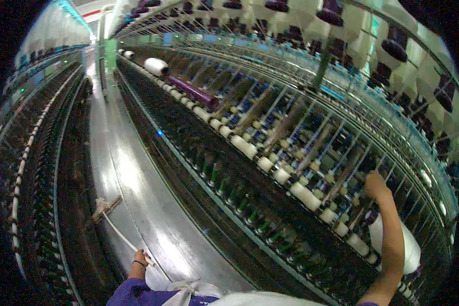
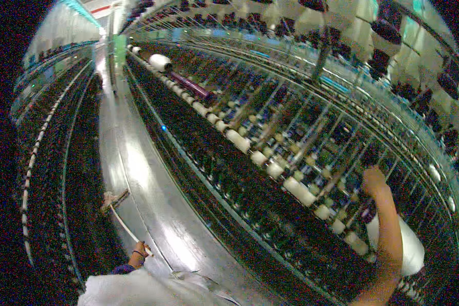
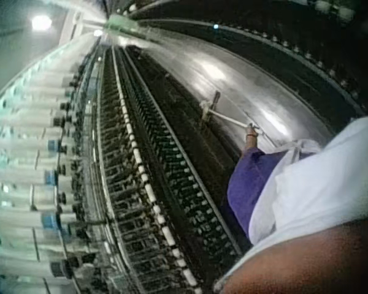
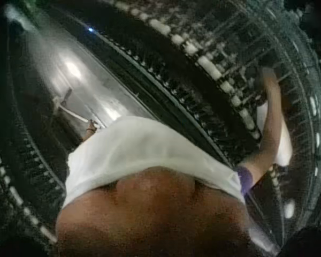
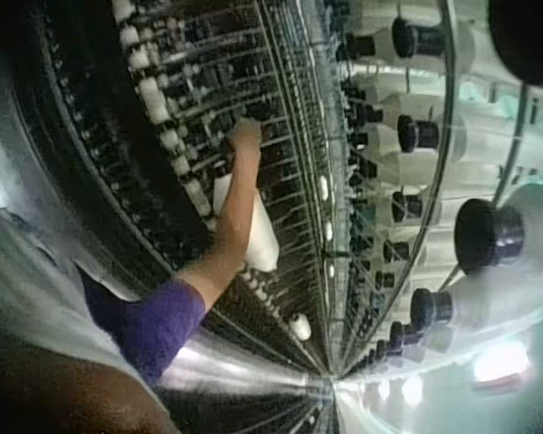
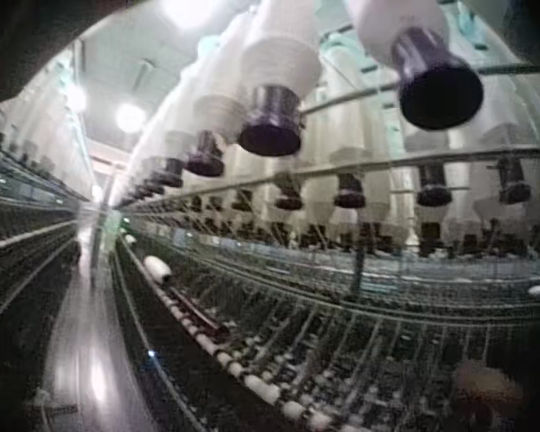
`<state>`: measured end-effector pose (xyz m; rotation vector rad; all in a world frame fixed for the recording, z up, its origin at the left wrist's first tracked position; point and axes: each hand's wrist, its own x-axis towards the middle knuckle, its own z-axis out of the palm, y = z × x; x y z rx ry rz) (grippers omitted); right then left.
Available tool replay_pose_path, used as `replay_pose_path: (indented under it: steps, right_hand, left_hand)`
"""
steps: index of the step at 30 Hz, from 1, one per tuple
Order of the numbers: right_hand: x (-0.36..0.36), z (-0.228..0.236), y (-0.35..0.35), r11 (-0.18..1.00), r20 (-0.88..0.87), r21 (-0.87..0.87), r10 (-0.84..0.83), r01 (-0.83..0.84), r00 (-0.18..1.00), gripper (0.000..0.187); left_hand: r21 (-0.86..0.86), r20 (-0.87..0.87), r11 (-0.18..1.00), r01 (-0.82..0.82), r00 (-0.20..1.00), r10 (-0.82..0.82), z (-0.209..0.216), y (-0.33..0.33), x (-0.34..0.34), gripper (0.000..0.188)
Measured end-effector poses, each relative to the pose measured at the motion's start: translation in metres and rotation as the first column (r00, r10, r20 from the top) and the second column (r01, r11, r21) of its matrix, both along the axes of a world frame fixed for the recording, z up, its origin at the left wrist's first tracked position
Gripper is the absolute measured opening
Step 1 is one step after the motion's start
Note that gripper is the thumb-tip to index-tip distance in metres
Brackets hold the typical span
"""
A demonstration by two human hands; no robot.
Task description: The person operates a textile machine by threading yarn, replacing spools, and using a long pole to guide threads through the machine. They walk along the machine, adjust components, and ensure the yarn is properly fed into the system.
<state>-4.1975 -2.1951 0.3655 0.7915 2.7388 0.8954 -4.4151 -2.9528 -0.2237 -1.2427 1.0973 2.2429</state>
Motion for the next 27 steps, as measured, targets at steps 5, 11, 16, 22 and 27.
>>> replay_pose_path:
  steps: [5, 11, 16, 22, 27]
  right_hand:
    - [-0.072, -0.022, 0.051, 0.958, 0.0, -0.066, -0.28, 0.279, 0.96, 0.016]
    - [-0.106, -0.05, 0.107, 0.914, -0.182, -0.301, -0.336, 0.273, 0.924, 0.024]
    - [-0.096, -0.082, 0.169, 0.72, -0.498, -0.691, -0.411, -0.062, 0.764, 0.032]
    - [-0.064, -0.093, 0.144, 0.334, -0.643, -0.723, -0.645, -0.605, 0.413, 0.046]
    - [-0.042, -0.076, 0.021, 0.964, -0.917, -0.221, -0.257, 0.147, 0.304, 0.055]
  left_hand:
    - [0.066, -0.036, 0.986, -0.15, 0.988, 0.153, 0.019, 0.003, 0.014, 0.013]
    - [0.051, -0.059, 0.997, -0.057, 0.996, 0.06, 0.03, -0.019, 0.036, 0.014]
    - [0.014, -0.025, 0.999, -0.041, 0.999, 0.042, 0.027, -0.033, 0.038, 0.018]
    - [0.161, 0.069, 0.985, 0.059, 0.995, -0.071, 0.038, -0.023, 0.033, 0.02]
    - [0.07, 0.025, 0.988, 0.136, 0.99, -0.138, 0.033, -0.015, 0.025, 0.022]
